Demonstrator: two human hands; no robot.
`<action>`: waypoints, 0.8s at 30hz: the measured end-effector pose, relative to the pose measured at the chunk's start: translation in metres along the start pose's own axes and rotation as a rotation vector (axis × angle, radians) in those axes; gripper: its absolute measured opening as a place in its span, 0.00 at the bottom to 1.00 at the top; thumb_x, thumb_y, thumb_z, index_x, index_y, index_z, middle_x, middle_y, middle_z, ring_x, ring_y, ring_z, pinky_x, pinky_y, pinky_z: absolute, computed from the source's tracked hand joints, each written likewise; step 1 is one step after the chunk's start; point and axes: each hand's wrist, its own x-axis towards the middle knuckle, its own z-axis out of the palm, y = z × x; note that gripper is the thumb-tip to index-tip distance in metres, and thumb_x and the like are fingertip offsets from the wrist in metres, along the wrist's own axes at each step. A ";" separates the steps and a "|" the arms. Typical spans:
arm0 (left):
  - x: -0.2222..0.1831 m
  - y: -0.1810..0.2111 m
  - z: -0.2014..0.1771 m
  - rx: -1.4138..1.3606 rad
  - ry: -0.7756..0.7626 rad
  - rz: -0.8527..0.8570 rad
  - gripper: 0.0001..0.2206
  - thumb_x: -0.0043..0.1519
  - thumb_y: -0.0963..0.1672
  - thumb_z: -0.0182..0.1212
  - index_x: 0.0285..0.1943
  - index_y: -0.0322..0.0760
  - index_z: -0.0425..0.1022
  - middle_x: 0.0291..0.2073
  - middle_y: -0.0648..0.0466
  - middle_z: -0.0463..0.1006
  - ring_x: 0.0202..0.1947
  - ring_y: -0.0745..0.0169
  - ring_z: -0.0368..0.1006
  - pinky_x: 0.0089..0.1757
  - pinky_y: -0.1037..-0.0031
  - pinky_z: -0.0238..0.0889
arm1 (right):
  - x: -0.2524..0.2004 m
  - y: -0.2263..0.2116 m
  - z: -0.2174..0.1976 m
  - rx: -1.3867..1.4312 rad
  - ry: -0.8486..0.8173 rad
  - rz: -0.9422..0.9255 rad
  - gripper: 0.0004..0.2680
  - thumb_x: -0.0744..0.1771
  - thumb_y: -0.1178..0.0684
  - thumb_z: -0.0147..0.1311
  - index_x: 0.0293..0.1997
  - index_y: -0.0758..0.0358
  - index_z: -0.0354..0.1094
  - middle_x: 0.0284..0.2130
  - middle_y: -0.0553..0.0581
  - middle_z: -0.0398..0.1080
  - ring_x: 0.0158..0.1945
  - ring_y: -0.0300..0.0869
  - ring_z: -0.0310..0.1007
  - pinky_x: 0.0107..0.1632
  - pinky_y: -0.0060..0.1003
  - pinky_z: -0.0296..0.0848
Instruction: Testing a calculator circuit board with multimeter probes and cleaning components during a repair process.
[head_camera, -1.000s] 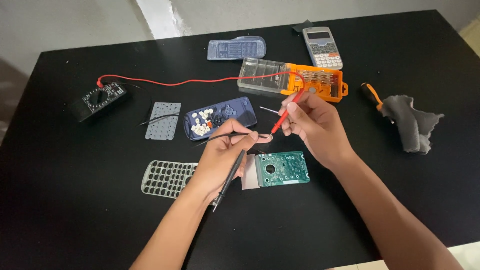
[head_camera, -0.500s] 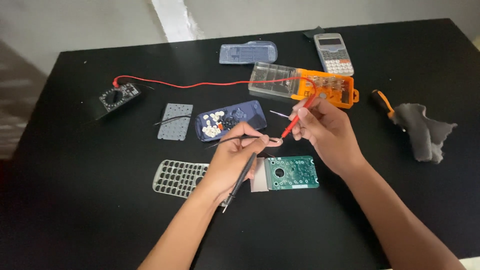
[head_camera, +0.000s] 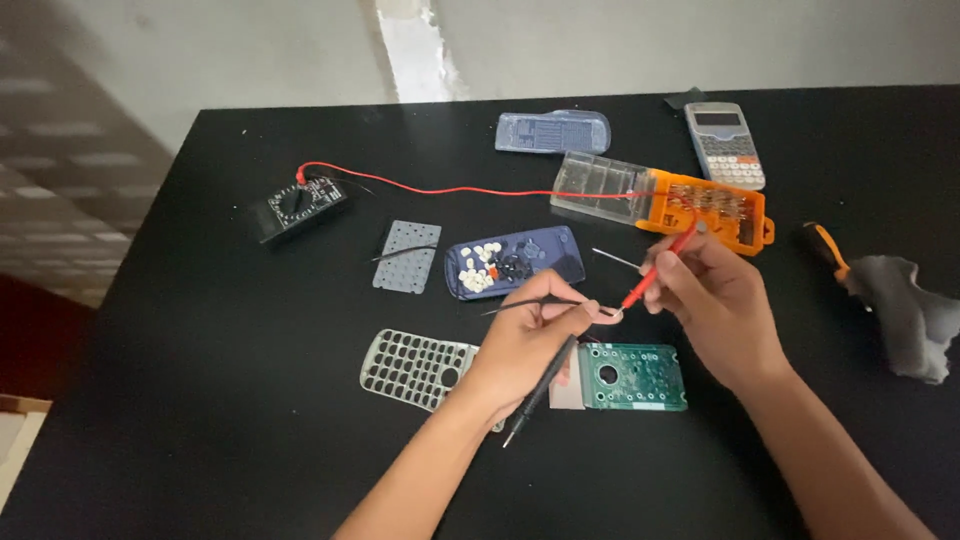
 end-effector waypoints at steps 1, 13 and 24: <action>0.001 0.000 0.001 0.000 0.002 0.001 0.04 0.62 0.37 0.61 0.43 0.27 0.73 0.36 0.35 0.83 0.08 0.70 0.67 0.14 0.84 0.62 | 0.000 -0.001 -0.001 0.000 -0.002 0.000 0.07 0.71 0.60 0.47 0.50 0.75 0.67 0.31 0.66 0.68 0.34 0.48 0.73 0.42 0.43 0.78; 0.003 0.003 -0.003 0.039 -0.104 -0.016 0.06 0.66 0.39 0.58 0.36 0.36 0.68 0.45 0.41 0.86 0.32 0.66 0.79 0.20 0.81 0.62 | -0.002 -0.011 0.004 -0.118 -0.030 0.012 0.05 0.72 0.56 0.45 0.48 0.63 0.67 0.37 0.57 0.68 0.35 0.40 0.69 0.39 0.35 0.73; -0.004 0.015 0.006 0.054 -0.002 -0.034 0.05 0.63 0.38 0.60 0.43 0.27 0.72 0.39 0.35 0.84 0.09 0.78 0.65 0.15 0.89 0.62 | -0.002 -0.005 0.001 -0.056 0.029 -0.007 0.07 0.71 0.59 0.47 0.52 0.73 0.66 0.32 0.63 0.68 0.36 0.45 0.74 0.42 0.39 0.79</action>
